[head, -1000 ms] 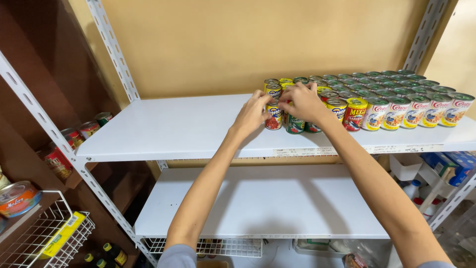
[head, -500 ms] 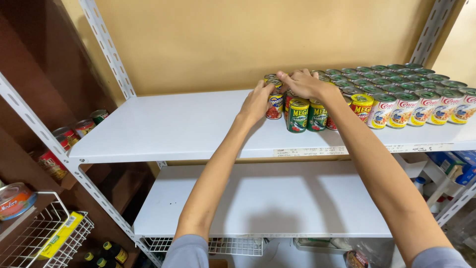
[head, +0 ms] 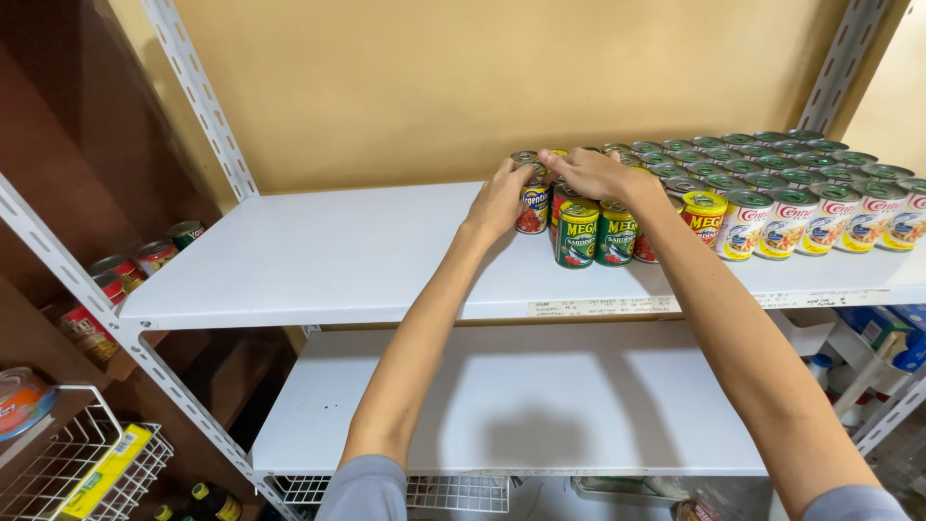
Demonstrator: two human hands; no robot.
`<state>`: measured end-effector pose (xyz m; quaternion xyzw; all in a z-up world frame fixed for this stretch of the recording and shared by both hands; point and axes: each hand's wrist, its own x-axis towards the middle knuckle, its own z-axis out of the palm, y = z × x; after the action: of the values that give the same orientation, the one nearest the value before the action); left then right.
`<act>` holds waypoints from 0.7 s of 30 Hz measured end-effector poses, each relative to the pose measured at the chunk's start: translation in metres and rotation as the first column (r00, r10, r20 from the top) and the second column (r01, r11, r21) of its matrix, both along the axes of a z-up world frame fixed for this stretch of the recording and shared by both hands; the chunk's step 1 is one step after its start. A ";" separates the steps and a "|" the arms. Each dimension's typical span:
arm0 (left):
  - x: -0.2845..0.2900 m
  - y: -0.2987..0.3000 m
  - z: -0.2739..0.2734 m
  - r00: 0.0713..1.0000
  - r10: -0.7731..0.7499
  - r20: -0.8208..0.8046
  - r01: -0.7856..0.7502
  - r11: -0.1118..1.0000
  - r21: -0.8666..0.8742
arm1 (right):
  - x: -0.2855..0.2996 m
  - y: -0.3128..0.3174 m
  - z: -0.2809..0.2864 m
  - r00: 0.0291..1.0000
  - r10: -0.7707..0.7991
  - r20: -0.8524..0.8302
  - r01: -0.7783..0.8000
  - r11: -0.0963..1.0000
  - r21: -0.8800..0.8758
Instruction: Taking canned food products from a cardboard box and arranging them neatly on a retail shelf.
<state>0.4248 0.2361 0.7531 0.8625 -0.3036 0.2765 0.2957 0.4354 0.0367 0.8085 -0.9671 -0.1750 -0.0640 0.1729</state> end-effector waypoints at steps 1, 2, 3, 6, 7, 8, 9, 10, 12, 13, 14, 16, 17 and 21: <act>0.000 0.000 0.000 1.000 0.008 -0.024 -0.008 1.000 0.009 | 0.016 -0.007 -0.009 0.998 0.068 -0.014 -0.067 0.998 0.014; 0.000 0.000 0.001 0.999 0.017 -0.047 -0.016 1.000 0.017 | 0.032 -0.014 -0.018 0.990 0.135 -0.026 -0.135 0.990 0.027; 0.002 -0.001 -0.001 0.999 0.016 -0.047 -0.015 1.000 0.018 | 0.020 -0.011 -0.014 0.991 0.134 -0.026 -0.134 0.991 0.028; 0.009 0.000 -0.004 1.000 0.013 -0.001 -0.013 1.000 0.019 | -0.006 0.002 -0.003 0.986 0.157 -0.054 -0.153 0.986 0.071; 0.012 0.001 -0.005 1.000 0.029 0.012 -0.029 0.999 0.032 | -0.009 0.004 -0.002 0.988 0.143 -0.059 -0.140 0.989 0.055; 0.015 -0.001 -0.006 0.999 0.041 0.026 -0.042 0.998 0.046 | -0.013 0.004 0.000 0.990 0.125 -0.062 -0.123 0.992 0.040; 0.014 0.000 -0.005 0.999 0.040 0.029 -0.042 0.998 0.046 | -0.013 0.004 -0.001 0.990 0.125 -0.059 -0.123 0.992 0.040; 0.013 0.000 -0.004 0.999 0.032 0.030 -0.034 0.998 0.046 | -0.012 0.003 -0.002 0.993 0.105 -0.055 -0.103 0.994 0.030; 0.011 0.000 -0.002 0.999 0.023 0.034 -0.024 0.999 0.046 | -0.013 0.001 -0.002 0.995 0.083 -0.049 -0.082 0.996 0.022; 0.011 0.000 -0.001 0.999 0.043 0.013 -0.043 0.997 0.059 | -0.014 0.001 -0.002 0.995 0.079 -0.057 -0.078 0.997 0.026; 0.010 0.001 -0.003 0.998 0.065 -0.009 -0.064 0.995 0.073 | -0.016 0.002 -0.004 0.995 0.078 -0.067 -0.076 0.997 0.031; 0.011 0.002 -0.006 0.997 0.073 0.001 -0.073 0.993 0.088 | -0.027 0.006 0.002 0.994 0.071 -0.087 -0.069 0.997 0.033; 0.013 0.002 -0.007 0.997 0.081 0.012 -0.082 0.991 0.102 | -0.033 0.008 0.005 0.992 0.064 -0.106 -0.061 0.998 0.034; 0.011 0.004 -0.006 0.999 0.025 0.032 -0.027 0.998 0.061 | -0.044 0.001 0.010 0.980 0.096 -0.172 -0.080 0.992 0.099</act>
<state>0.4358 0.2398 0.7475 0.8706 -0.3054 0.2842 0.2606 0.3915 0.0373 0.8189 -0.9514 -0.1985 0.0216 0.2344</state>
